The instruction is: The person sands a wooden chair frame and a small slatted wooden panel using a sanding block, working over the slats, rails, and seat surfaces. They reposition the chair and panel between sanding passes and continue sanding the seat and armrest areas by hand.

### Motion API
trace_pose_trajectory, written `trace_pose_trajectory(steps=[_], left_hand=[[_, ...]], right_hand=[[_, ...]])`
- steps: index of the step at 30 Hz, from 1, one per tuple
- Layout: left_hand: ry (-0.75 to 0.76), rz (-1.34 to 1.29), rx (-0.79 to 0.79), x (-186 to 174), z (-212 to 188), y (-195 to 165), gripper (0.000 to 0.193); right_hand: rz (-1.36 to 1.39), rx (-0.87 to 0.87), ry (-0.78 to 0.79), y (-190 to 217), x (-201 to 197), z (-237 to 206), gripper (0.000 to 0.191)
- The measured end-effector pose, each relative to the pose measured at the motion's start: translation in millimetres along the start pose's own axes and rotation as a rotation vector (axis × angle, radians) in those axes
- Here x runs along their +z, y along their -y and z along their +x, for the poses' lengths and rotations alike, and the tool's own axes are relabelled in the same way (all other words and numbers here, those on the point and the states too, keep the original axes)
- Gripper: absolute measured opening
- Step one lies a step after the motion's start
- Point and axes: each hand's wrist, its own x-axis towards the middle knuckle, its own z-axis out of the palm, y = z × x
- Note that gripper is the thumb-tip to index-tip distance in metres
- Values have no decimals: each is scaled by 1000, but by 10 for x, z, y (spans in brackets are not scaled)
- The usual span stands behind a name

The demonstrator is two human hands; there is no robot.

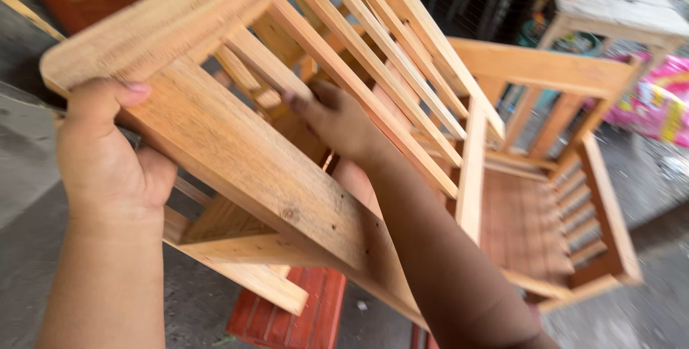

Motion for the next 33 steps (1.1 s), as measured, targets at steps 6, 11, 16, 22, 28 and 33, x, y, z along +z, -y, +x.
trace_pose_trajectory(steps=[6,11,16,22,28,33], left_hand=[[-100,55,-64,324,-286,185,54],[125,-29,136,586,-600,624,54],[169,-141,186,1207,-1334,1109,55],[218,106,169,1871,-2324,1559,46],[295,218,68,2219,-3173,2248,51],[437,220,106,2791,-4107,2737,58]], right_hand=[[-79,-172,-345,242,-220,-548,68],[-77,27,-60,438,-603,-1017,87],[284,-112,92,486,-888,-1314,109],[484,128,-106,241,-1511,-1991,57],[668,343,-230,-455,-2215,-2666,29],[699,459,-494,-1005,-2923,-3570,26]])
